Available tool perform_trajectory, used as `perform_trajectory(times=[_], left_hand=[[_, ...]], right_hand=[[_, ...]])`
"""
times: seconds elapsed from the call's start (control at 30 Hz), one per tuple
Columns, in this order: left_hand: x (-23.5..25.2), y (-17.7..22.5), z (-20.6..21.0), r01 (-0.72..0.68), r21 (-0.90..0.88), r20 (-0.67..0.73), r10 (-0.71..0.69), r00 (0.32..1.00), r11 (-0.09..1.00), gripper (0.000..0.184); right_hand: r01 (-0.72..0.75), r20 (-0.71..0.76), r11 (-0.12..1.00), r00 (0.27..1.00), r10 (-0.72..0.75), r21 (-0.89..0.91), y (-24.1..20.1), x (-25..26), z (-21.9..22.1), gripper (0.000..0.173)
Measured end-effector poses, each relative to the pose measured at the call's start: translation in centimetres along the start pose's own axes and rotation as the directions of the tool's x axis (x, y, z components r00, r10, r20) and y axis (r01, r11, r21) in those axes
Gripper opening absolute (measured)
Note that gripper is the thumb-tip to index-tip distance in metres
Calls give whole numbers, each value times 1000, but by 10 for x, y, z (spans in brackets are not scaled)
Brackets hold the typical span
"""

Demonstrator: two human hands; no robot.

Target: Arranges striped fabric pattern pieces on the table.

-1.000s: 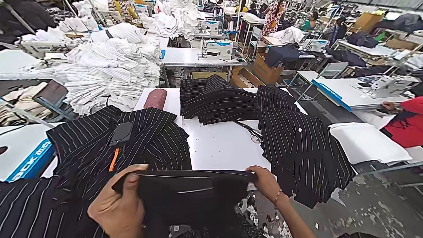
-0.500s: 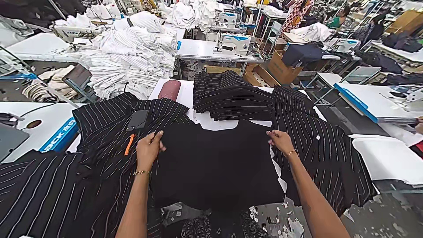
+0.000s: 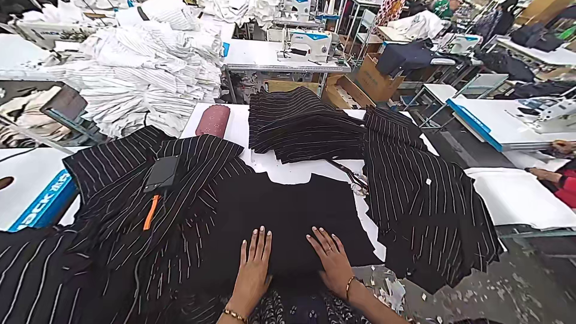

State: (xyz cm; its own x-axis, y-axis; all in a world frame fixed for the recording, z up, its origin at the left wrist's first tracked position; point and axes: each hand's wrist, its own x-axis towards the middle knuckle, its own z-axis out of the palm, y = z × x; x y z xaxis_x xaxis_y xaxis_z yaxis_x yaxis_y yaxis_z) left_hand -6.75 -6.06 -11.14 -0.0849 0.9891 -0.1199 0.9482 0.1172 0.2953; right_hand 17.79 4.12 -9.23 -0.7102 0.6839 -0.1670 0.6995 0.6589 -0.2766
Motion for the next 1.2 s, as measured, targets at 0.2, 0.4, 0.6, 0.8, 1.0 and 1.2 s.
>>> perform_trajectory(times=[0.2,0.4,0.6,0.8,1.0,1.2], left_hand=[[-26,-15,-18,-89,-110,-6,89,996,990,75],[6,-26,-54,-68,-304,-56,53,997,950,30],[167,-43,-113,264,-285,297,-177,938,921,29],[252,-70,-111,322,-278,359,-213,909,905,30],[198,-5,-63,-11,-303,-226,-60,972,953,32],[146,27,16,-236,-87,-301,200,932,968,77]], right_hand=[[-11,-95,979,995,30,202,24,-32,-18,54],[-237,159,884,969,187,403,39,19,-84,36],[-318,282,936,921,268,151,73,149,-138,39],[-315,74,936,949,307,159,106,202,-92,46],[-201,-16,969,979,205,141,120,220,-86,45],[-192,-116,969,971,210,154,123,222,-80,45]])
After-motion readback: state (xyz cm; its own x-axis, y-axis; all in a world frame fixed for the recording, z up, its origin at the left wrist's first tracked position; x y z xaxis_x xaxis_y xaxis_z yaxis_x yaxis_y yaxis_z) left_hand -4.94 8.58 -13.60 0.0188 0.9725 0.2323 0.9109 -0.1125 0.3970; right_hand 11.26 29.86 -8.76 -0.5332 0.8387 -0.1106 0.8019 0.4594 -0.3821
